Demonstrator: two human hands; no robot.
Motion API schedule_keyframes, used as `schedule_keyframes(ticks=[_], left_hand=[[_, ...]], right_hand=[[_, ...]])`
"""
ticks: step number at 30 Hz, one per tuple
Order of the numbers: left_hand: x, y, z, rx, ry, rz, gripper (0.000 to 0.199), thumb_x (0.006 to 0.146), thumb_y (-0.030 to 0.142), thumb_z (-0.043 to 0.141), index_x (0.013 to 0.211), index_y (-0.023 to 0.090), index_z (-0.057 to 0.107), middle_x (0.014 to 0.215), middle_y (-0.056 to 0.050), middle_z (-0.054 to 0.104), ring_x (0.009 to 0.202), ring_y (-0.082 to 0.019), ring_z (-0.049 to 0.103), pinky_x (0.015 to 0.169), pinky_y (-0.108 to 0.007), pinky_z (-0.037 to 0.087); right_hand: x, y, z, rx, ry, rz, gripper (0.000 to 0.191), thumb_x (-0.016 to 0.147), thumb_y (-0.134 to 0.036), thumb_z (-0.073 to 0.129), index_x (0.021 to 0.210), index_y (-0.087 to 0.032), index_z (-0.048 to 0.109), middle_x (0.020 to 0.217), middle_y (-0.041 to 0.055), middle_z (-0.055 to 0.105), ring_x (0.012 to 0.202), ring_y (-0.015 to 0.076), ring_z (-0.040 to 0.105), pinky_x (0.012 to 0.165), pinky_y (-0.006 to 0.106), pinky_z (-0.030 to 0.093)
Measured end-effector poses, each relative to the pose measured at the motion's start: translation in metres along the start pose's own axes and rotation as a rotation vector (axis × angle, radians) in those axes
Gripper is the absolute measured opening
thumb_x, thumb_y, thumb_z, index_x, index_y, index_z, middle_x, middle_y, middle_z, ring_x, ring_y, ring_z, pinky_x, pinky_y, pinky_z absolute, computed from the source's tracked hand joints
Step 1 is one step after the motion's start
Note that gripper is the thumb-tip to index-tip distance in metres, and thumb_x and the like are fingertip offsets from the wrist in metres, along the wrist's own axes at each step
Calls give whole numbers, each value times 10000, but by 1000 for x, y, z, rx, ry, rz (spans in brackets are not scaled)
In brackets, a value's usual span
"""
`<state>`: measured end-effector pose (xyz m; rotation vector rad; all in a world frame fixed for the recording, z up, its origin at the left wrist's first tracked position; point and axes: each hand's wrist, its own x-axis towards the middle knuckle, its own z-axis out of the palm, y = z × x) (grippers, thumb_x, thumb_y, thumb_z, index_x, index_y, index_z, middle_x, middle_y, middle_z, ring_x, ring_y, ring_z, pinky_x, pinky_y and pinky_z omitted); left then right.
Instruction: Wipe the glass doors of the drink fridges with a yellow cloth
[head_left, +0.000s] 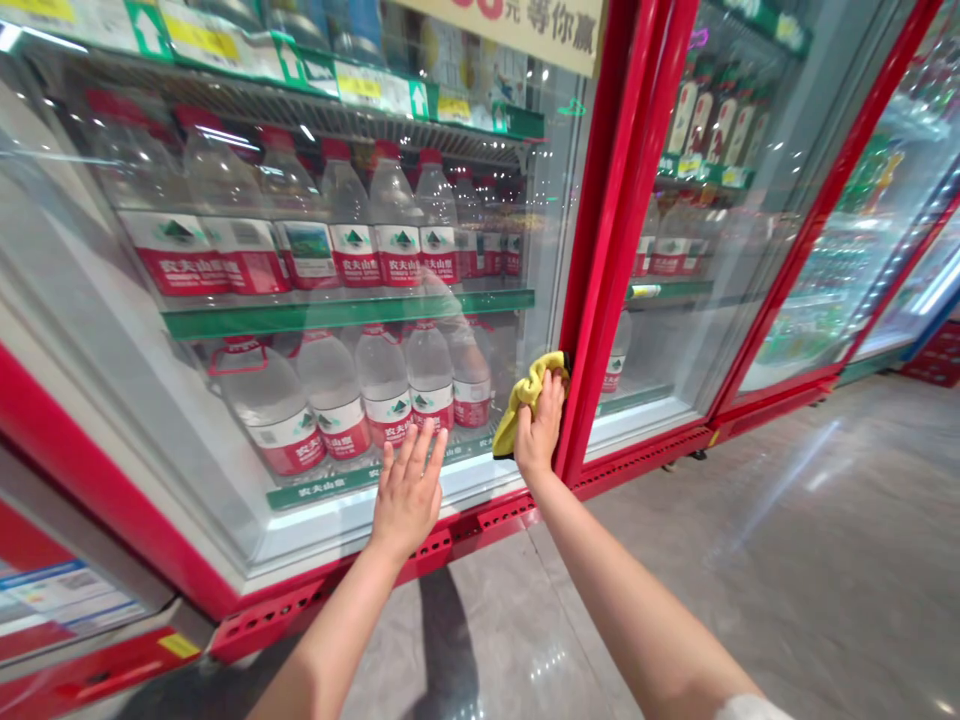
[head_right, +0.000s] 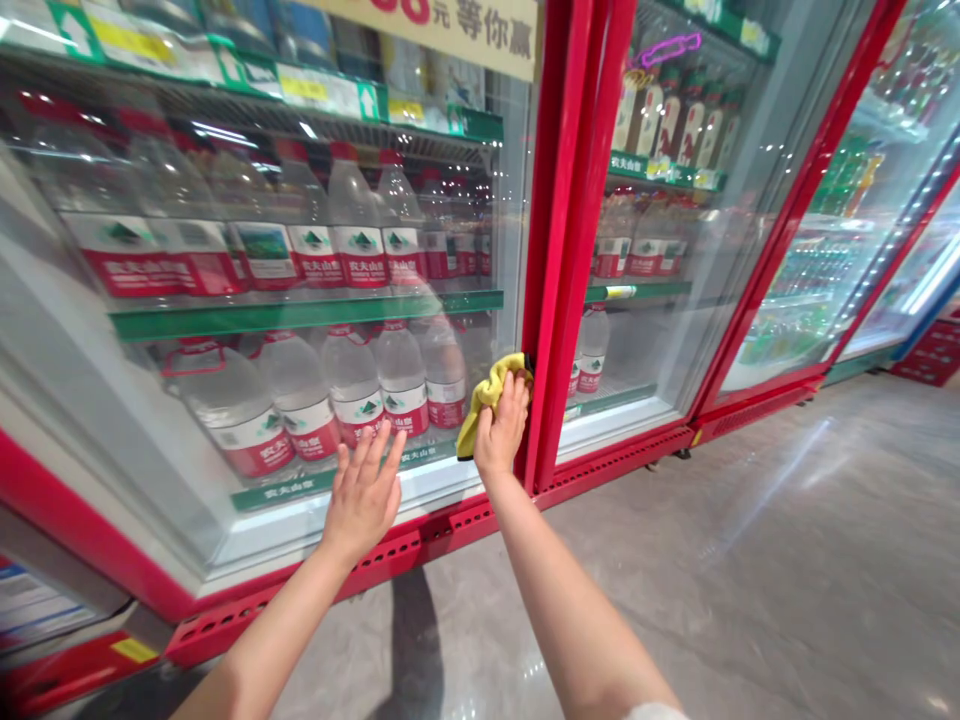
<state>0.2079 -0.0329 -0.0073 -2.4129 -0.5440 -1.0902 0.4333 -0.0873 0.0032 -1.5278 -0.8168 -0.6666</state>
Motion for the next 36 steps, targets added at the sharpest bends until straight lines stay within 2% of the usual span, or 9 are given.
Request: schedule_keyframes(ticks=[4,7,9,13,18,25,28,32,36], left_hand=[[2,-3,-4,6,12,2,914,893,108,559,1641,259,56,1685,-86,225,1579,-244,115,1305,-518,102],[3,-4,-7,-8,10,-2,924,890,111,565,1640,266,48,1687,-82,219,1579,-248,121,1304,-524,112],[3,-5,-7,-18,10,-5,929,888,114,564,1640,266,40,1687,-85,216,1577,-260,131,1301,-539,125],[5,-5,-6,-12,30,-7,904,891,120,551,1642,264,69,1685,-90,229,1575,-268,134,1295,-555,143],[8,-5,-4,-23,46,3,901,888,132,566,1642,266,92,1685,-81,232,1578,-249,122,1302,-532,122],[14,-2,-4,-18,73,-8,898,900,140,574,1642,266,85,1686,-74,220,1580,-237,96,1305,-510,111],[16,-1,-5,-23,68,3,893,903,143,574,1642,268,90,1685,-73,226,1579,-232,99,1307,-497,104],[17,-3,-8,-18,66,10,908,895,137,581,1642,276,83,1686,-65,228,1577,-234,117,1309,-485,115],[18,-7,-10,11,66,3,917,895,132,576,1640,270,59,1690,-87,208,1574,-275,134,1298,-538,140]], right_hand=[[3,-2,2,-32,46,60,731,956,-187,305,1651,-222,83,1693,171,210,1572,290,205,1189,600,321],[23,-12,2,-23,61,-23,771,919,-146,332,1651,-223,102,1694,157,215,1579,296,175,1196,601,312],[32,-18,-3,4,25,-145,804,868,-91,358,1641,-237,192,1677,128,280,1563,287,224,1208,564,318],[51,-24,-28,-42,-16,-367,728,849,-51,425,1534,-293,468,1507,68,551,1404,261,468,1171,479,399],[88,-9,-58,-168,156,-359,529,958,-126,443,1441,-294,579,1481,79,561,1398,280,456,1161,513,393],[32,42,-55,-166,65,-432,430,967,-105,443,1272,-269,699,1211,87,696,1263,221,536,1099,439,463],[50,36,-55,-101,74,-394,480,932,-84,439,1287,-283,692,1217,82,683,1235,225,543,1102,461,452],[80,14,-53,-45,73,-338,649,821,-25,414,1385,-268,623,1332,87,619,1322,239,492,1146,478,401],[51,8,-52,-150,63,-264,643,794,-13,422,1356,-231,645,1345,105,619,1288,256,502,1102,449,429]])
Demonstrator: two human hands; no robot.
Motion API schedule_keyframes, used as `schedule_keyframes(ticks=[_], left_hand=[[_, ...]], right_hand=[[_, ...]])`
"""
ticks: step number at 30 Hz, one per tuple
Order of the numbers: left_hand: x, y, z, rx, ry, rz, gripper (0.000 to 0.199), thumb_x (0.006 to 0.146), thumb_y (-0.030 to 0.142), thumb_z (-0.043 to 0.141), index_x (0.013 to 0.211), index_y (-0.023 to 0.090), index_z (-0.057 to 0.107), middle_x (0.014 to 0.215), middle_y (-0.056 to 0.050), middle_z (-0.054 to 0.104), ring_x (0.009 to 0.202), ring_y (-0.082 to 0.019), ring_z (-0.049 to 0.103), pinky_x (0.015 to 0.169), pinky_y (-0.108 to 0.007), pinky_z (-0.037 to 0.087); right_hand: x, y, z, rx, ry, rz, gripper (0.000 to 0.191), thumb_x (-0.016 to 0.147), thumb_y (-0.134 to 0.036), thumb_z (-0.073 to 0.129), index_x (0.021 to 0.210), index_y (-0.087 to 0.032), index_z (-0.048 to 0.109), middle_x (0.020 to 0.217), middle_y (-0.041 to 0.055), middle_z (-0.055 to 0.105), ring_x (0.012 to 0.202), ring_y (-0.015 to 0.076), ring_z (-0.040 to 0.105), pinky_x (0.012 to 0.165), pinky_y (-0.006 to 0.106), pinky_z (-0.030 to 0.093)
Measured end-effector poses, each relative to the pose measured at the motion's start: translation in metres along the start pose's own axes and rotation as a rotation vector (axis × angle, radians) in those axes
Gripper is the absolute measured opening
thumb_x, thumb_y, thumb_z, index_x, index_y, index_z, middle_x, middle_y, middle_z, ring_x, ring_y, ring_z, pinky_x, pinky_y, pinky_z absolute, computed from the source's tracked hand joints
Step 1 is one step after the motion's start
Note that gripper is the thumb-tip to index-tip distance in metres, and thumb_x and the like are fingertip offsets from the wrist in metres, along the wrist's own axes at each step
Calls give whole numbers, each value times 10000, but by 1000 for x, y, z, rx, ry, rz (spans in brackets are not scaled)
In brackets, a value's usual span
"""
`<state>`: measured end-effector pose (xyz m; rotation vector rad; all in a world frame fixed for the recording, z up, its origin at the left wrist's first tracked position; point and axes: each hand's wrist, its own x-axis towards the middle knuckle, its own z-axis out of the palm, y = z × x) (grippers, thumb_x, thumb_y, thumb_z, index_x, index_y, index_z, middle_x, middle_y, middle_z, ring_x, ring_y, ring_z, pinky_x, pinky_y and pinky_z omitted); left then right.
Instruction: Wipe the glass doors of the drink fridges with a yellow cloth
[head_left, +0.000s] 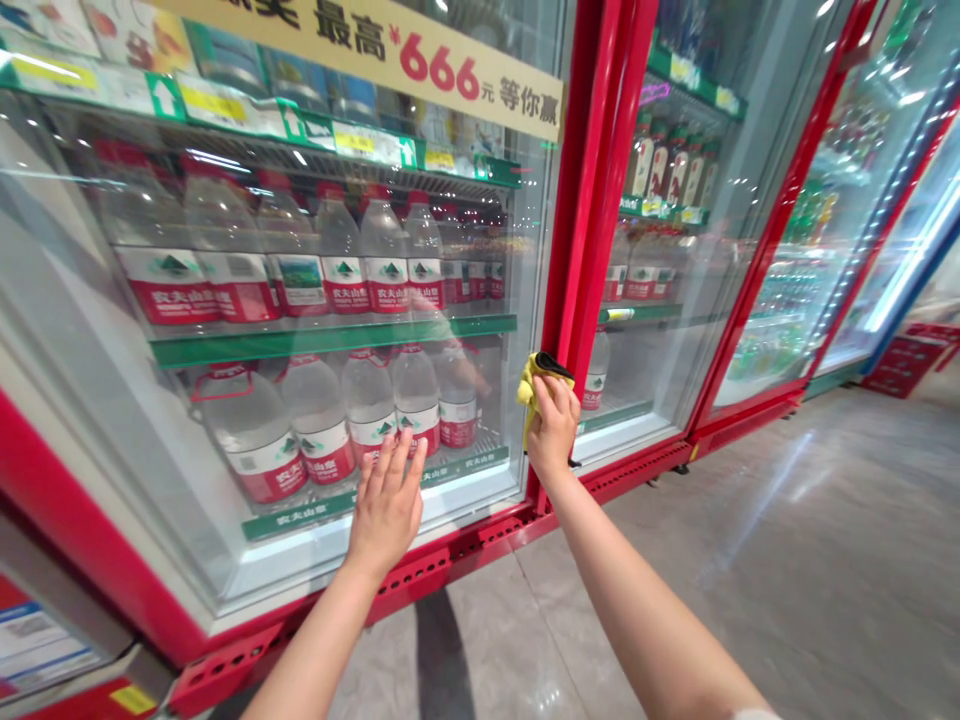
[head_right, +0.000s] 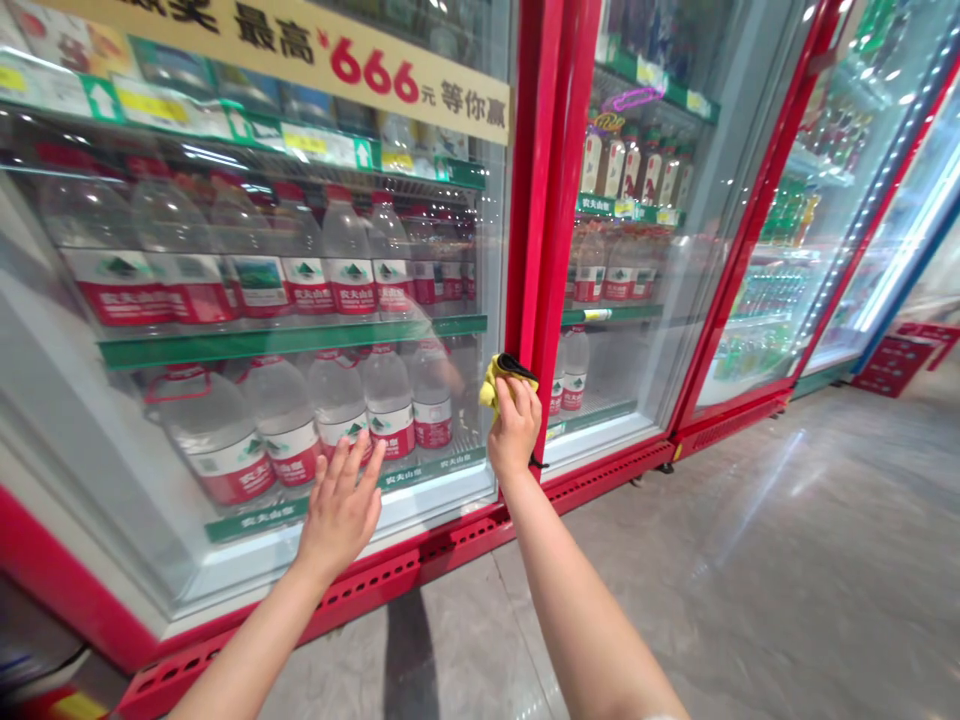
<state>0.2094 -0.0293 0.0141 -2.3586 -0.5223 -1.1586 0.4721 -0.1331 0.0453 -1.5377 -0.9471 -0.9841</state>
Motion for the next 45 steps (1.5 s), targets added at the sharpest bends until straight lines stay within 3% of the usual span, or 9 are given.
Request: schedule_keyframes(ticks=[9,12,15,21,25,30,37,41,45], left_hand=[[3,4,-2,-15,-70,-13,923,863,143,609,1639,259,122,1695,-80,189,1584,-249,86,1304,-503,67],[3,4,-4,-9,-82,-10,888,868,149,603,1635,248,166,1695,-83,192,1586,-243,78,1305,-499,61],[1,2,-8,0,-92,-4,877,870,149,598,1634,244,179,1695,-82,193,1586,-249,82,1304,-507,71],[-3,-6,-15,27,-100,-6,922,879,140,588,1640,258,81,1697,-81,181,1581,-274,126,1299,-529,117],[-5,-11,-17,46,-94,-13,930,893,146,584,1638,259,39,1697,-79,182,1583,-270,111,1301,-518,104],[-10,-16,-18,61,-64,-23,909,908,154,573,1639,234,38,1686,-93,227,1586,-245,93,1306,-498,79],[-20,-32,-29,90,-97,-44,853,913,155,569,1637,240,127,1684,-105,238,1585,-258,92,1302,-527,82],[-23,-38,-34,108,-108,-77,848,930,173,560,1637,241,98,1686,-120,227,1583,-278,117,1295,-544,110],[-28,-45,-41,130,-116,-61,860,947,221,570,1637,246,57,1686,-119,239,1583,-277,128,1294,-543,109]], right_hand=[[21,-42,13,72,88,87,706,856,-72,423,1543,-231,422,1521,133,483,1437,255,415,1167,480,376],[-10,-62,32,67,-68,39,769,927,-156,442,1639,-156,152,1635,188,329,1553,288,226,1201,515,340],[-51,-59,42,79,-151,-85,778,931,-114,426,1645,-248,148,1638,136,351,1563,265,224,1199,502,356],[-9,-50,50,143,89,256,758,960,-152,329,1652,-203,26,1698,188,159,1582,298,148,1207,588,305],[10,-79,52,114,-3,106,716,993,-238,387,1651,-250,106,1697,143,204,1583,303,147,1207,579,310],[-44,-65,42,81,-130,-202,615,960,-135,442,1546,-321,424,1564,98,485,1523,266,331,1200,527,348],[-22,-60,46,145,-13,16,753,921,-120,390,1636,-267,204,1694,126,226,1573,311,191,1204,609,312],[-40,-83,46,99,-128,-203,621,955,-174,474,1561,-293,409,1631,108,383,1553,300,250,1213,572,313],[-66,-53,31,90,-189,-421,538,956,-131,487,1446,-344,551,1484,68,575,1470,244,418,1208,526,340]])
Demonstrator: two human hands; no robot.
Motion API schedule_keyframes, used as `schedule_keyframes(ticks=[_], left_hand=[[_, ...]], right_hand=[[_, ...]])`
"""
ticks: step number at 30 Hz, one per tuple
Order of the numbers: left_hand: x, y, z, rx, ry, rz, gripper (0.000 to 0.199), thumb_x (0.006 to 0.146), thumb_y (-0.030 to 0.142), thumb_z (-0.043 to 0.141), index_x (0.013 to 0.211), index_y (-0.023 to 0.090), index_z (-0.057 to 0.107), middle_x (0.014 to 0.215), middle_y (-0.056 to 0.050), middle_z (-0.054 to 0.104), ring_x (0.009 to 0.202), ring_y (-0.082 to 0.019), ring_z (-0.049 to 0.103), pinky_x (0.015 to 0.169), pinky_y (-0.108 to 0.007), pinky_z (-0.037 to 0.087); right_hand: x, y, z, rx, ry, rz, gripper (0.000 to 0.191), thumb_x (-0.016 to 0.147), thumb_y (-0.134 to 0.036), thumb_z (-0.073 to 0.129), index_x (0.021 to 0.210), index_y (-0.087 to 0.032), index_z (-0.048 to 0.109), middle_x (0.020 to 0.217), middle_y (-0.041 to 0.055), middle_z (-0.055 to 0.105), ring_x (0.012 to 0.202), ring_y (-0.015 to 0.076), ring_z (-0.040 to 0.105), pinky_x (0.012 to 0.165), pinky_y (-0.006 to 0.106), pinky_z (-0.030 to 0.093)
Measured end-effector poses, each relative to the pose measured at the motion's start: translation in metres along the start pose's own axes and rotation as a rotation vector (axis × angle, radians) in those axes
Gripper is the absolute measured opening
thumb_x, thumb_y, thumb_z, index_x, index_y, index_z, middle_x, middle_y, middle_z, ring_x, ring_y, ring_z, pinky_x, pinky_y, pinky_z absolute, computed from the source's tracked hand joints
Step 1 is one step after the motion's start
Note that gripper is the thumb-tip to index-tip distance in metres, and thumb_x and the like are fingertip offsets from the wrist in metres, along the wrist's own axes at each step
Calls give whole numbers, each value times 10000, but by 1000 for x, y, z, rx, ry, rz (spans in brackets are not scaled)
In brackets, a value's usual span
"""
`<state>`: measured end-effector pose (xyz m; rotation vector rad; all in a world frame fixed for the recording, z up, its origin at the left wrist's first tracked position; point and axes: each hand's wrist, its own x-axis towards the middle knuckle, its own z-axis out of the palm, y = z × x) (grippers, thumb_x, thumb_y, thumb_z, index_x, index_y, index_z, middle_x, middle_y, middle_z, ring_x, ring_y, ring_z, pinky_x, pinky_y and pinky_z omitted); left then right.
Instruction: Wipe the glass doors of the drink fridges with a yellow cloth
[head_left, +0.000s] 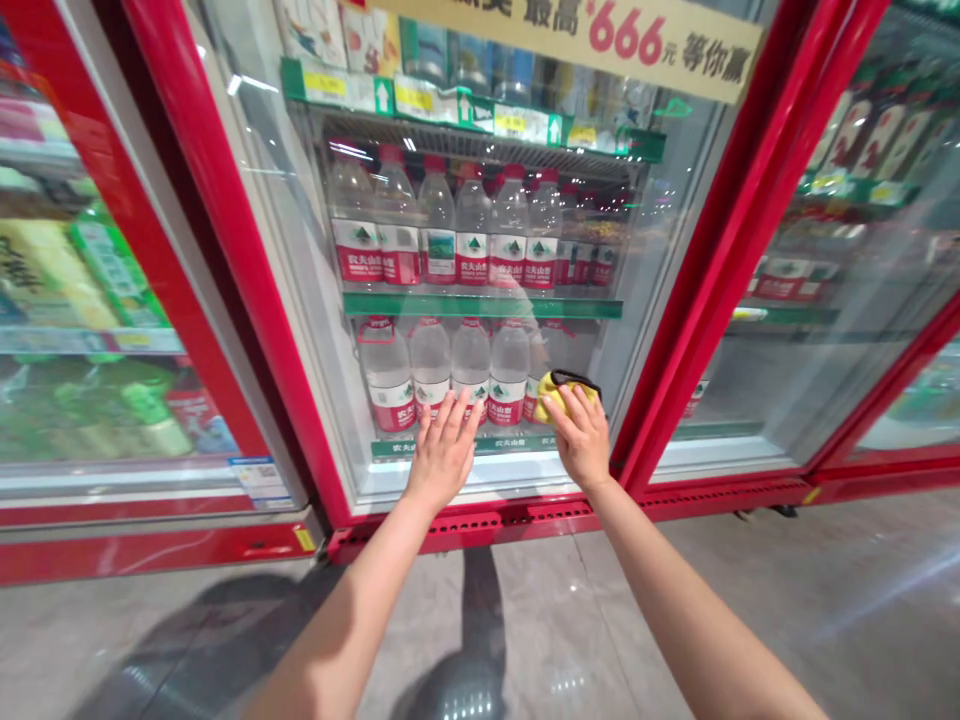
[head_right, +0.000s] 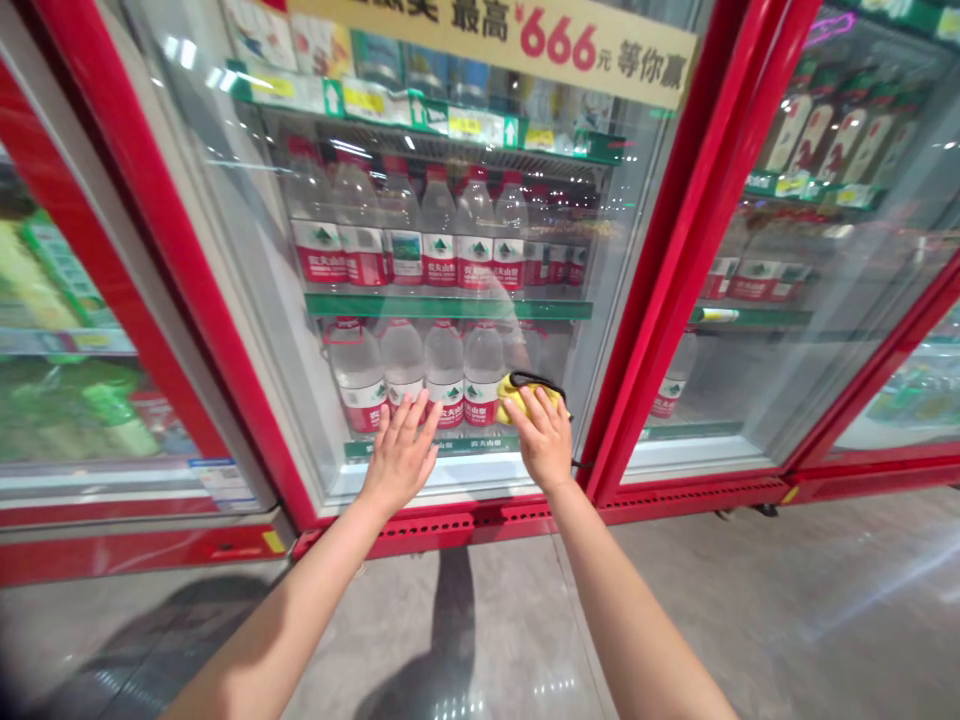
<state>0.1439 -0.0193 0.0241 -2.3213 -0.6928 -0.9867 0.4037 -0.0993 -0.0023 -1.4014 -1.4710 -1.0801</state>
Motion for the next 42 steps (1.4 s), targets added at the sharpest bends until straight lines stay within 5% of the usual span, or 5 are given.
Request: schedule_keyframes(ticks=[7,14,22,30,42], left_hand=[[-15,-31,-20,78,-58,-73,885,936,339,635,1639,231,109,1695,-127,205,1589,-299,73,1292,-559,100],[-25,-47,-34,103,-89,-128,884,938,356,633,1638,251,104,1702,-134,178,1586,-321,100,1284,-579,123],[-43,-67,-43,130,-122,-154,836,939,356,630,1633,261,174,1700,-138,200,1584,-330,120,1272,-621,102],[-61,-81,-49,150,-147,-170,848,918,351,658,1628,238,207,1699,-148,204,1582,-333,135,1279,-592,134],[-79,-107,-60,155,-105,-189,871,890,333,682,1625,244,223,1703,-117,199,1587,-308,116,1289,-540,164]], right_hand=[[40,-13,10,20,86,275,662,943,-194,458,1592,-251,342,1662,145,315,1570,341,195,1191,655,294],[22,-52,4,2,-133,-96,487,975,-166,517,1413,-365,593,1476,43,604,1438,238,460,1252,536,239],[62,-83,15,42,-13,202,513,986,-214,474,1495,-268,514,1589,133,457,1541,334,275,1198,653,272],[38,-118,14,96,-193,-213,542,958,-108,495,1424,-372,581,1484,15,601,1419,226,488,1279,513,155],[68,-170,26,84,-159,-111,522,970,-154,518,1457,-338,551,1545,50,535,1453,283,440,1257,582,182]])
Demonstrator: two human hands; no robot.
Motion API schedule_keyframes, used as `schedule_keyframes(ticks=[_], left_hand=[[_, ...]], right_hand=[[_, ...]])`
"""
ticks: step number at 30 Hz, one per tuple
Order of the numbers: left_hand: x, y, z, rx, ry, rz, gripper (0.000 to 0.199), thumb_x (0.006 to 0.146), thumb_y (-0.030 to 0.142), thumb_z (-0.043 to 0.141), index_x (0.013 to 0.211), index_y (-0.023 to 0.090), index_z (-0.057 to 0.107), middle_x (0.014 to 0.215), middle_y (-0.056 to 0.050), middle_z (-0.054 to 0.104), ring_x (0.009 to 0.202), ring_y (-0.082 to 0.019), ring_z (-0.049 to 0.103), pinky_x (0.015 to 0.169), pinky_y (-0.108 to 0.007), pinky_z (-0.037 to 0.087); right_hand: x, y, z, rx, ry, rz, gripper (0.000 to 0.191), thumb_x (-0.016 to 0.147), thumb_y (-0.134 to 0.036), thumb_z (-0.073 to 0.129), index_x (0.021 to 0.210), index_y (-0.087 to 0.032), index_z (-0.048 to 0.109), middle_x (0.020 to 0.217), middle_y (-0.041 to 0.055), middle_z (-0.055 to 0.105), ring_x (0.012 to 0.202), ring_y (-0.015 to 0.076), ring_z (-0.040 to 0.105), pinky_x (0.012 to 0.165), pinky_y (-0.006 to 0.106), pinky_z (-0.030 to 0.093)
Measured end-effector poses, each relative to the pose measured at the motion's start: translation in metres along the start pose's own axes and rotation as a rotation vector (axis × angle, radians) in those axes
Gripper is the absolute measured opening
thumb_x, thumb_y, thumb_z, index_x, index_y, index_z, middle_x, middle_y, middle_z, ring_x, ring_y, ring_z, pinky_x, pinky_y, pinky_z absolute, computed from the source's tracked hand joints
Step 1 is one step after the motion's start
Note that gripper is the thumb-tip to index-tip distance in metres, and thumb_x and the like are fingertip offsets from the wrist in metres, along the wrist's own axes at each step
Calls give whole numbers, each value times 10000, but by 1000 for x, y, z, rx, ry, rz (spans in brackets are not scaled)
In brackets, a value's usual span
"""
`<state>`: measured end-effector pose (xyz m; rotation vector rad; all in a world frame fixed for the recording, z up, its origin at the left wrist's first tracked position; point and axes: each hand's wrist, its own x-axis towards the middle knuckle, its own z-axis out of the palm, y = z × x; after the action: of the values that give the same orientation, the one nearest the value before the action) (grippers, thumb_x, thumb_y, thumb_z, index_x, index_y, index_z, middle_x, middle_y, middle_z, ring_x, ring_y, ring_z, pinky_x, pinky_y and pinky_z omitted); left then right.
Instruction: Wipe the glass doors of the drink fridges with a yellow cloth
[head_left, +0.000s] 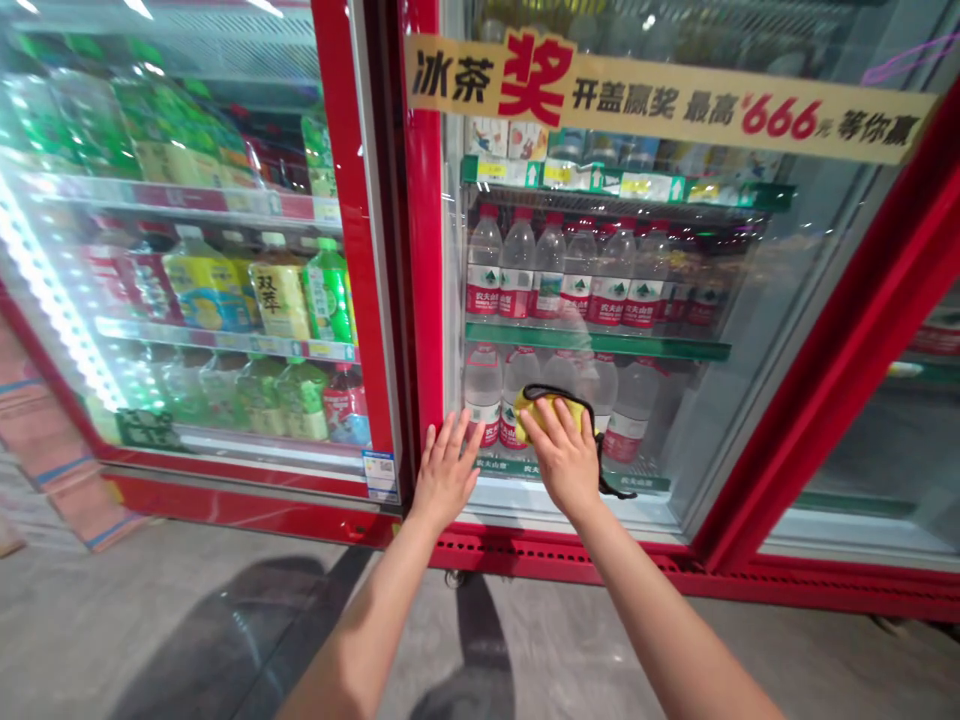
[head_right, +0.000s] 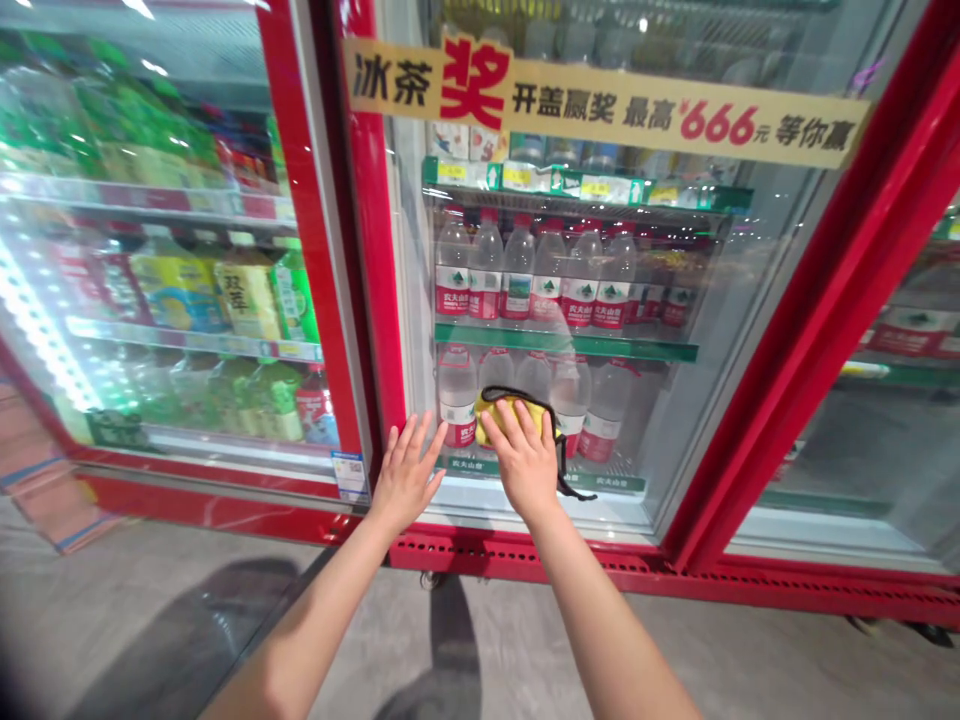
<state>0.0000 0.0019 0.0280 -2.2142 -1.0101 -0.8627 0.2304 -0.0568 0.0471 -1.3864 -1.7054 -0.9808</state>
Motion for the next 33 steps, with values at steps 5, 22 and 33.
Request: schedule_keyframes(ticks=[5,22,33], left_hand=[[-1,-8,-3,-10,25,-25,905,881,308,679,1633,252,178,1699,-113,212,1586,-308,121,1288,-545,167],[-6,-24,-17,-60,94,-95,834,887,235,613,1626,227,226,1696,-117,224,1583,-312,141,1287,-568,148],[-14,-25,-13,-50,84,-120,765,913,227,551,1613,150,252,1679,-131,273,1589,-285,120,1297,-551,108]], right_hand=[[-13,14,1,26,54,-42,535,955,-80,481,1404,-342,604,1481,29,603,1430,230,476,1260,515,224],[46,-20,-3,38,17,-24,527,961,-116,528,1433,-349,566,1573,15,502,1484,243,407,1278,546,127],[55,-38,2,77,-56,-282,489,986,-125,530,1418,-348,577,1560,-20,516,1477,207,418,1294,523,98]])
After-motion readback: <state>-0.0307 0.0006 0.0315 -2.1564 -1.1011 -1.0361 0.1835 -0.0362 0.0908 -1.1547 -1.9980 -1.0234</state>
